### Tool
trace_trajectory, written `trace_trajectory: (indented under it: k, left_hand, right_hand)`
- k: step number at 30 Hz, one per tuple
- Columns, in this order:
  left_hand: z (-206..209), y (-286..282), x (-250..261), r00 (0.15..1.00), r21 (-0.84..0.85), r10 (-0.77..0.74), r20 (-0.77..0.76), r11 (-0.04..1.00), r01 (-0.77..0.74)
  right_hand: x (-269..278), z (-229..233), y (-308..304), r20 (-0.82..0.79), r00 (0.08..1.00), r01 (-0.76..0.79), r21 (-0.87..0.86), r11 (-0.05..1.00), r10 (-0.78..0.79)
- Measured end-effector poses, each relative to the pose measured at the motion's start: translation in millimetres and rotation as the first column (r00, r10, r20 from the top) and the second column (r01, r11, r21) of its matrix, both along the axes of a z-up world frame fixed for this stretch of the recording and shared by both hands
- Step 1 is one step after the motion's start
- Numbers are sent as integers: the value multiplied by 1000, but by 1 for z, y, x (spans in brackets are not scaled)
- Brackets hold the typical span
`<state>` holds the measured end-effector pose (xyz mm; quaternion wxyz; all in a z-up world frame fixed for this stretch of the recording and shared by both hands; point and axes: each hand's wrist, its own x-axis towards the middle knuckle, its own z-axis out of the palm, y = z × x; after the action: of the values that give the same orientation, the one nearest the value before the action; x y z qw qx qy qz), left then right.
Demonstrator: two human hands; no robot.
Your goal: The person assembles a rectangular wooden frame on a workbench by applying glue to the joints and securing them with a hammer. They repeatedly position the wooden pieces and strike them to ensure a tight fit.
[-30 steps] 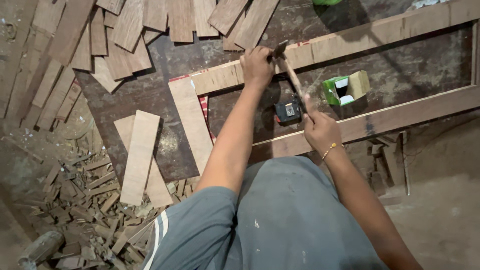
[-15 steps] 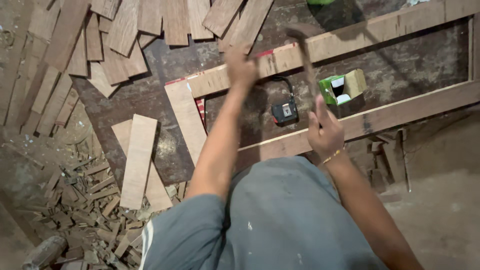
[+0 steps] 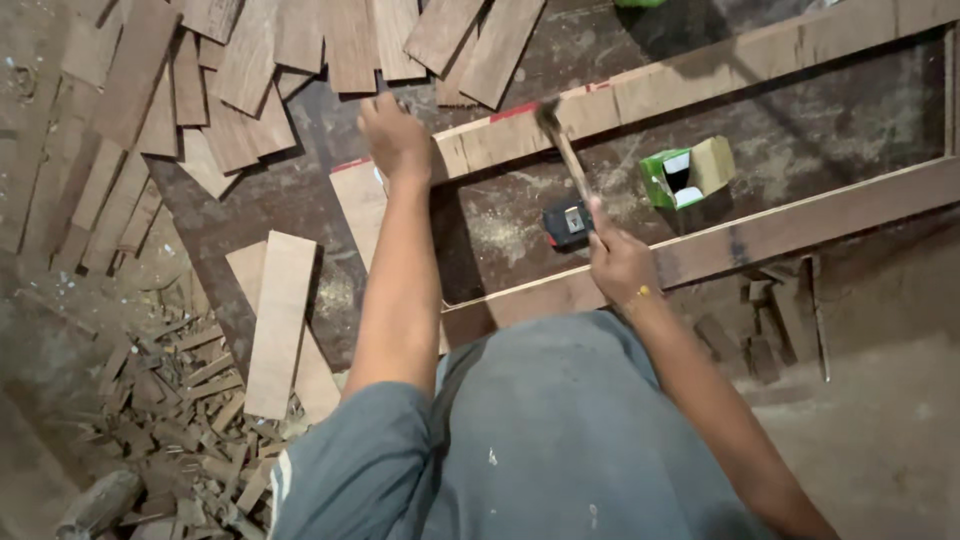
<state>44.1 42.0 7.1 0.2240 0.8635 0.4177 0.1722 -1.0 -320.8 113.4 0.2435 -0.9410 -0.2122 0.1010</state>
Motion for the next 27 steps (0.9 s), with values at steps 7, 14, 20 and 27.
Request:
trace_trajectory:
  k: [7, 14, 20, 27]
  left_hand:
    - [0, 2, -6, 998, -7, -54, 32, 998, 55]
    - [-9, 6, -1, 996, 17, -23, 88, 1000, 22]
    - [-40, 6, -8, 969, 96, -18, 247, 995, -5]
    - [-29, -1, -6, 922, -7, 22, 386, 1000, -21]
  right_hand:
    - [-9, -9, -8, 330, 942, -66, 359, 931, -60]
    - [1, -19, -7, 204, 979, 0, 137, 991, -28]
    - [-7, 21, -9, 430, 900, -120, 413, 903, -77]
    - [6, 37, -5, 376, 925, -112, 388, 915, -46]
